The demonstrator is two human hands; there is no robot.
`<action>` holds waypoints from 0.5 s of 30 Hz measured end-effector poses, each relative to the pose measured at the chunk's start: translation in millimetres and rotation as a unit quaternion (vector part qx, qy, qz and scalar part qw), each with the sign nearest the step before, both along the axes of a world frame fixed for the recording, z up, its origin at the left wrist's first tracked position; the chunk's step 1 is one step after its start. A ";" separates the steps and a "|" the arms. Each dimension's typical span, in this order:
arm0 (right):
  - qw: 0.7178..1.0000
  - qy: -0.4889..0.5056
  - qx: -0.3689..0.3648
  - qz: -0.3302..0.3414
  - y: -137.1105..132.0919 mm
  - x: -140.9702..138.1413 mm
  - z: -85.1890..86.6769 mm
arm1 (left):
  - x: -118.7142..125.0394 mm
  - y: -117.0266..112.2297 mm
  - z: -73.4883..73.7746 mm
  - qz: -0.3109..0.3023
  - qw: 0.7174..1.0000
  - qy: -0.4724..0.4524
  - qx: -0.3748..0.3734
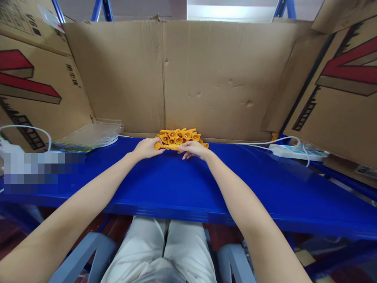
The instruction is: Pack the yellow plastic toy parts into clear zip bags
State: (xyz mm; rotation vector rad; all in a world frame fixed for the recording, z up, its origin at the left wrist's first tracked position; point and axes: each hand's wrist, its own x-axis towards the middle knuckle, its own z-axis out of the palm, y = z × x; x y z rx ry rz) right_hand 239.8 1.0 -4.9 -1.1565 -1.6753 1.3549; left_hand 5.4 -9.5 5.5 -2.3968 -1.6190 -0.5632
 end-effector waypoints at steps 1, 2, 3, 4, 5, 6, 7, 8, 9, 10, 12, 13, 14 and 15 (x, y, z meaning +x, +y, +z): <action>1.000 0.001 -0.004 0.005 -0.4 0.0 0.2 | 0.2 -0.7 0.5 0.000 1.000 0.002 0.000; 1.000 0.004 -0.010 0.007 -0.6 -0.1 0.2 | 0.4 -1.3 0.9 0.000 1.000 0.004 0.000; 1.000 0.008 -0.016 0.005 -0.7 -0.2 0.2 | 0.6 -1.7 1.1 0.000 1.000 0.005 0.001; 1.000 0.013 -0.022 0.003 -0.7 -0.4 0.0 | 0.8 -2.0 1.2 -0.001 1.000 0.005 0.001; 0.999 0.018 -0.027 0.001 -0.4 -0.6 -0.3 | 0.9 -2.1 1.2 -0.002 1.000 0.004 0.001; 0.999 0.022 -0.030 -0.001 0.0 -0.7 -0.5 | 1.1 -2.1 1.1 -0.004 1.000 0.003 0.001; 0.999 0.026 -0.033 -0.003 0.5 -0.9 -0.7 | 1.2 -2.1 0.9 -0.005 1.000 0.001 0.002; 0.999 0.030 -0.036 -0.003 1.2 -0.9 -0.9 | 1.3 -1.9 0.6 -0.005 1.000 0.000 0.003; 0.999 0.033 -0.039 -0.004 1.8 -1.0 -1.1 | 1.4 -1.7 0.3 -0.005 1.000 0.000 0.004; 0.998 0.035 -0.043 -0.005 2.5 -1.1 -1.3 | 1.4 -1.4 0.1 -0.005 1.000 0.000 0.005; 0.998 0.036 -0.053 -0.010 3.2 -1.6 -1.6 | 1.4 -0.6 -0.4 -0.006 1.000 0.000 0.005; 0.997 0.037 -0.060 -0.012 3.0 -2.3 -1.5 | 1.3 -0.3 -0.6 -0.008 1.000 -0.001 0.004; 0.997 0.042 -0.067 -0.014 2.5 -3.2 -1.1 | 1.1 0.1 -0.7 -0.010 1.000 -0.003 0.001; 0.996 0.052 -0.075 -0.016 1.6 -4.5 -0.2 | 1.0 0.3 -0.9 -0.013 1.000 -0.008 -0.002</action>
